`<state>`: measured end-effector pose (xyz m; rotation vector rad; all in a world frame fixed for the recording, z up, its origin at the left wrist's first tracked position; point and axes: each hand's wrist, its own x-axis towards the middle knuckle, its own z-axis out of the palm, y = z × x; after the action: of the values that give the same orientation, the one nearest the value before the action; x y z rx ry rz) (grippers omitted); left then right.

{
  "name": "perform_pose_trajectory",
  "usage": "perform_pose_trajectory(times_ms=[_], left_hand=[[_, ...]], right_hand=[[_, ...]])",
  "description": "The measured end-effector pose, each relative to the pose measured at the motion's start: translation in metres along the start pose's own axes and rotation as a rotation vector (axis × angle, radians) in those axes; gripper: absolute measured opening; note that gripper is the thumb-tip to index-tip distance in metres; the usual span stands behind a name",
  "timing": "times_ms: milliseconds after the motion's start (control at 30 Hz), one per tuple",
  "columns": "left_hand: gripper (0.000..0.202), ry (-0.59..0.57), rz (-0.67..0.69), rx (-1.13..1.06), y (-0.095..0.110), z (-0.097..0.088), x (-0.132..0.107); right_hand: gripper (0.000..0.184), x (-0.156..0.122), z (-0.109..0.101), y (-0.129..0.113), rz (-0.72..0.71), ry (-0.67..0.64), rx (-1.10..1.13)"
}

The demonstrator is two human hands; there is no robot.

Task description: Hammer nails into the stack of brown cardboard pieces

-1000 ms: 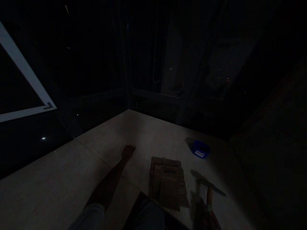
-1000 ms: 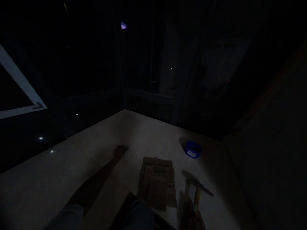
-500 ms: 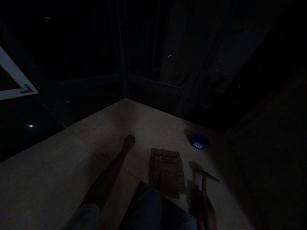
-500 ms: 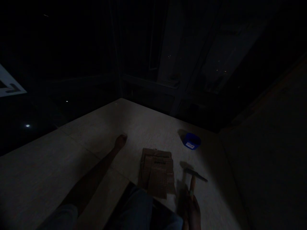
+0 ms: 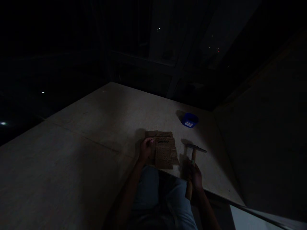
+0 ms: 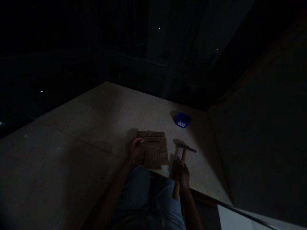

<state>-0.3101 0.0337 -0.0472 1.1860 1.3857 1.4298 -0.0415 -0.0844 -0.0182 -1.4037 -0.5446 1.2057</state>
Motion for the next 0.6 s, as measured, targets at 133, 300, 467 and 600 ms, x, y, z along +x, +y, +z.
perform_pose_trajectory(times_ms=[133,300,467,600], left_hand=[[0.019,-0.112,0.063,0.089,-0.005,0.001,0.005],[0.020,-0.219,0.098,0.178,-0.003,0.000,0.015],[0.020,-0.224,0.083,0.268,-0.001,0.007,0.016],[0.021,-0.250,0.070,0.296,0.001,0.010,0.012]], right_hand=[[0.052,-0.003,0.003,-0.002,0.043,0.020,0.039],[0.055,-0.002,0.003,-0.002,0.070,0.016,0.075],[0.054,0.002,-0.003,0.003,0.056,0.012,0.089],[0.054,0.003,-0.005,0.005,0.063,0.016,0.093]])
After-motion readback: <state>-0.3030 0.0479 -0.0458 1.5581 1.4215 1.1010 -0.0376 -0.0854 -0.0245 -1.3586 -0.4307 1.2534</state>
